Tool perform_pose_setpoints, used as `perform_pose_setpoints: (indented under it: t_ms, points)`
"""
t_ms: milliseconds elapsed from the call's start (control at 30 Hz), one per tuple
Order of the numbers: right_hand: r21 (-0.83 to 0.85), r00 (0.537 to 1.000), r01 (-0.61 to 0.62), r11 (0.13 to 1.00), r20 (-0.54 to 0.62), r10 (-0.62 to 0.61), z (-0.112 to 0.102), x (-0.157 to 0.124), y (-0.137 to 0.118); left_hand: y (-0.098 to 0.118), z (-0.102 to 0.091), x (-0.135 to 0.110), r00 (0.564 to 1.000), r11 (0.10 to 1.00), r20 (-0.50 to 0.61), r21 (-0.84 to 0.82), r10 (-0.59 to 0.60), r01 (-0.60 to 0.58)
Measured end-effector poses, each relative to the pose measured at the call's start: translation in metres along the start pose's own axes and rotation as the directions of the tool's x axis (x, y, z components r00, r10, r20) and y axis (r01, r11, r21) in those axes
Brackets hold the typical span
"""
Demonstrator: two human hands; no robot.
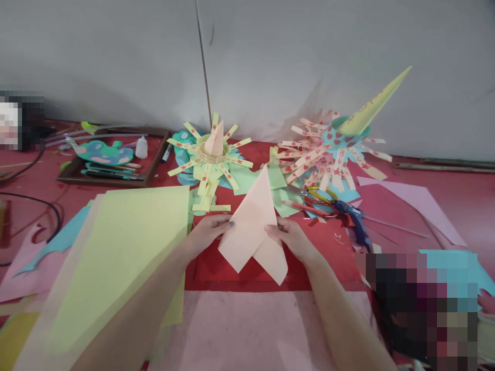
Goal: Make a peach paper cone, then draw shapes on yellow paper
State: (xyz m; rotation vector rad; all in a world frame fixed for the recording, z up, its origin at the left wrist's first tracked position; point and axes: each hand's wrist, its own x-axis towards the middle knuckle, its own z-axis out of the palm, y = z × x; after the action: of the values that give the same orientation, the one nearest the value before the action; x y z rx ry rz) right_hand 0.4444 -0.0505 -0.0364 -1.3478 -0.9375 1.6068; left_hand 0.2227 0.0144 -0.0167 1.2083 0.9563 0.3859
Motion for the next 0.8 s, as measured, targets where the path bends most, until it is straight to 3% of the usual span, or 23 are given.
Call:
perform_pose_setpoints:
  t_ms: [333, 800]
  points:
    - [0.063, 1.0, -0.015, 0.998, -0.015, 0.016, -0.0042, 0.0004, 0.0011, -0.0063, -0.0026, 0.0018, 0.993, 0.97, -0.057, -0.23, -0.099, 0.084]
    - [0.159, 0.991, -0.041, 0.986, -0.121, 0.061, -0.0016, 0.0042, 0.0014, -0.0105, -0.0028, 0.0048, 0.991, 0.988, -0.112, -0.149, -0.067, 0.05]
